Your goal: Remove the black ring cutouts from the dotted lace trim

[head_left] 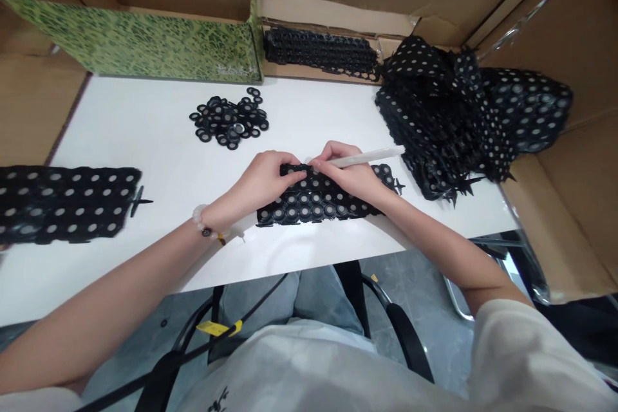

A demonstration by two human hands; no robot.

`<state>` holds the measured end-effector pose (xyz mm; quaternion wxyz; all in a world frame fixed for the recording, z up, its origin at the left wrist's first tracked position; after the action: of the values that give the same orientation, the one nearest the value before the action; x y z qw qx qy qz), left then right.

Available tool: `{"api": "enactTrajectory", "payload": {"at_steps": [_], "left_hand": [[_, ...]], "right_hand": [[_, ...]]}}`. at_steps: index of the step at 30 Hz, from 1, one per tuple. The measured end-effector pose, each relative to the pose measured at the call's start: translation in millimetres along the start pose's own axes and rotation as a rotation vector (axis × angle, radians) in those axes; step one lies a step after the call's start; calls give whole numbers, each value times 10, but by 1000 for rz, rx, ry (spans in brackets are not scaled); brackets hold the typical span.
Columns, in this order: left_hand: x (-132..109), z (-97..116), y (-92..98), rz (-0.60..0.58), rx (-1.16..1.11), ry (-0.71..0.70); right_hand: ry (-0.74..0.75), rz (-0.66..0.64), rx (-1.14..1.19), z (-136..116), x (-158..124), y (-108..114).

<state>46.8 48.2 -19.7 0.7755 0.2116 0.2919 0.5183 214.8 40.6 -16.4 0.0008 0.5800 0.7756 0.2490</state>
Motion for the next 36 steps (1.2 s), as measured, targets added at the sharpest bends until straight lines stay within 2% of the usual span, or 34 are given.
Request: {"api": "enactTrajectory", "payload": {"at_steps": [6, 11, 13, 18, 22, 25, 30, 36], "left_hand": [[31, -53, -55, -4, -78, -9], [39, -41, -52, -55, -66, -26], [29, -18, -14, -77, -21, -36], [13, -19, 99, -35, 117, 0], [7, -23, 30, -38, 67, -20], [7, -32, -11, -10, 62, -17], [-6, -10, -7, -11, 55, -4], [-16, 0, 12, -26, 46, 17]], "right_hand": [[-10, -4, -51, -9, -36, -70], [6, -5, -66, -22, -30, -94], [15, 9, -50, -26, -15, -57], [-5, -7, -60, -36, 13, 96], [-28, 21, 94, -62, 15, 136], [-27, 26, 176, -51, 10, 68], [-12, -10, 23, 8, 0, -6], [-14, -7, 30, -9, 4, 0]]}}
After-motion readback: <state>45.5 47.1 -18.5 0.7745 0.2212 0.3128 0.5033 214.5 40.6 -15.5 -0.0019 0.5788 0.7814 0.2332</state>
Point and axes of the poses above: each hand's wrist, its own x-axis towards the middle knuckle, its own y-axis out of the back of the hand, z = x × y, the point moved 7 cm from there along x, towards the middle knuckle, and after that the axes turned 14 degrees about y, right-handed, at the moved point
